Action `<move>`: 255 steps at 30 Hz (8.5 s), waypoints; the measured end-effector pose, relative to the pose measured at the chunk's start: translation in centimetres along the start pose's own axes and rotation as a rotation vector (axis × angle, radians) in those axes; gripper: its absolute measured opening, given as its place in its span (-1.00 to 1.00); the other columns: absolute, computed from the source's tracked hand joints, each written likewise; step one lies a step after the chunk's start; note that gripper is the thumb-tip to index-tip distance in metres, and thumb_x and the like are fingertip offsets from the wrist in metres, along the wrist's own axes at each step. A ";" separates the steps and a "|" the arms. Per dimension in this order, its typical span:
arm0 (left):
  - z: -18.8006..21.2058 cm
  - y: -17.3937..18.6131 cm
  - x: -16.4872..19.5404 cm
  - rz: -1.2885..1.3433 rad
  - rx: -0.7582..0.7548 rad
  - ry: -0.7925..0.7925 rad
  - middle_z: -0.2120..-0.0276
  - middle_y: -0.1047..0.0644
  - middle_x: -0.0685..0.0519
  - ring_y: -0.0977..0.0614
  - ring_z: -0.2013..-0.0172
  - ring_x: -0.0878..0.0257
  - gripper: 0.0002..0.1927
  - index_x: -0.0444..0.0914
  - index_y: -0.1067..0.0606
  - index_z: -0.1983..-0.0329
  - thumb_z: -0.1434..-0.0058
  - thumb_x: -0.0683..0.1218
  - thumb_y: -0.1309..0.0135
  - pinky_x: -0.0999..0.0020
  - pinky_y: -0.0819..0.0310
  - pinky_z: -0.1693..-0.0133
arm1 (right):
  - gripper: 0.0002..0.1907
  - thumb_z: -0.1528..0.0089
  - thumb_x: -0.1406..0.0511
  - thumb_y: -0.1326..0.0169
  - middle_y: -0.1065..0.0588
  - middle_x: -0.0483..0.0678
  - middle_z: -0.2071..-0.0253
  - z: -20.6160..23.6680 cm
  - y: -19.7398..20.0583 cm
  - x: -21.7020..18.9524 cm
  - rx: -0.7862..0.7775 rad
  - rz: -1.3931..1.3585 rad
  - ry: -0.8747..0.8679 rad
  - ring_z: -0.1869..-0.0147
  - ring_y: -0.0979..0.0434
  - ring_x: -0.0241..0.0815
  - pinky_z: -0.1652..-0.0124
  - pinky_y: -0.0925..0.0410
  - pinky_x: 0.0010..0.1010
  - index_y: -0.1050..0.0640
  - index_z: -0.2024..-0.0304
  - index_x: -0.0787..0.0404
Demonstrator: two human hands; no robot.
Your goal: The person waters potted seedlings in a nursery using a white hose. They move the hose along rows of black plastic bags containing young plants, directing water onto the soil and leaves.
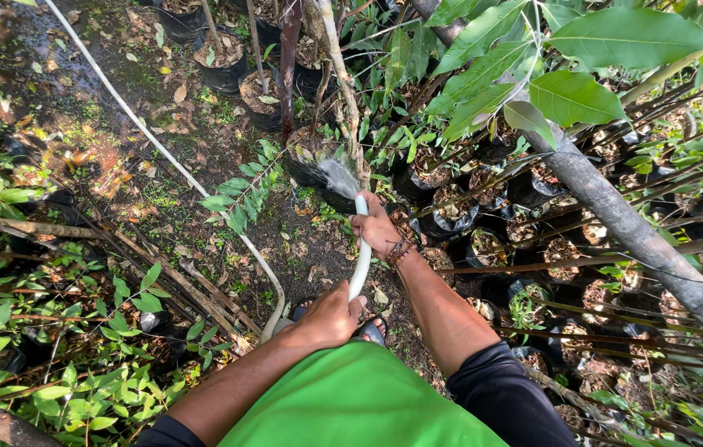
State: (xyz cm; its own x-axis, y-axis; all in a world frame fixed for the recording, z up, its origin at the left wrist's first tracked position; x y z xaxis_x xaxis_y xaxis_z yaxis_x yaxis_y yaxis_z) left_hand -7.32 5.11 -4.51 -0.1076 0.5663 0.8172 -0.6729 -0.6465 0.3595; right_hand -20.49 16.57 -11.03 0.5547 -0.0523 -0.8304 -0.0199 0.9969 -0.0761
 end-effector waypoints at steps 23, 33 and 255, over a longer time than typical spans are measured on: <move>0.3 2.1 -1.1 -0.031 0.044 0.078 0.39 -0.59 -0.21 -0.68 0.44 -0.03 -0.55 -0.48 -0.34 -0.02 -0.44 0.06 0.15 0.02 -0.54 0.36 | -0.48 -0.23 0.51 0.03 -0.33 -0.18 0.53 -2.4 -1.7 -0.4 0.049 0.159 -0.009 0.58 -0.33 -0.32 0.66 -0.26 -0.48 -0.22 -0.18 0.01; 0.6 1.8 -1.2 -0.056 0.055 0.094 0.37 -0.60 -0.26 -0.69 0.36 -0.16 -0.57 -0.47 -0.32 -0.03 -0.42 0.04 0.12 -0.07 -0.54 0.25 | -0.48 -0.22 0.52 0.03 -0.32 -0.18 0.53 -2.0 -2.0 -0.4 0.026 0.134 -0.018 0.59 -0.31 -0.32 0.66 -0.26 -0.47 -0.21 -0.16 0.02; 1.0 1.7 -1.4 0.035 0.031 0.153 0.39 -0.59 -0.24 -0.69 0.44 -0.03 -0.39 -0.60 -0.23 -0.19 -0.34 0.01 -0.02 0.08 -0.56 0.33 | -0.35 -0.17 0.50 -0.02 -0.38 -0.06 0.44 -2.2 -1.9 -0.4 0.108 0.339 0.002 0.61 -0.39 -0.21 0.66 -0.34 -0.36 -0.20 -0.29 0.09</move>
State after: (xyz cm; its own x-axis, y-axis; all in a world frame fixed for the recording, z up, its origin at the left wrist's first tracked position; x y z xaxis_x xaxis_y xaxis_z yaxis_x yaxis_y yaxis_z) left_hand -7.61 2.73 -4.59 -0.2427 0.6128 0.7521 -0.6443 -0.6814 0.3472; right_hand -22.49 14.59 -11.75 0.5302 0.2826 -0.7994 -0.1145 0.9581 0.2627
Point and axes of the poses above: each hand's wrist, its own z-axis away from the middle knuckle, its own y-axis out of the back of the hand, x = y × z, the point moved 10 cm from there along -z, towards the middle knuckle
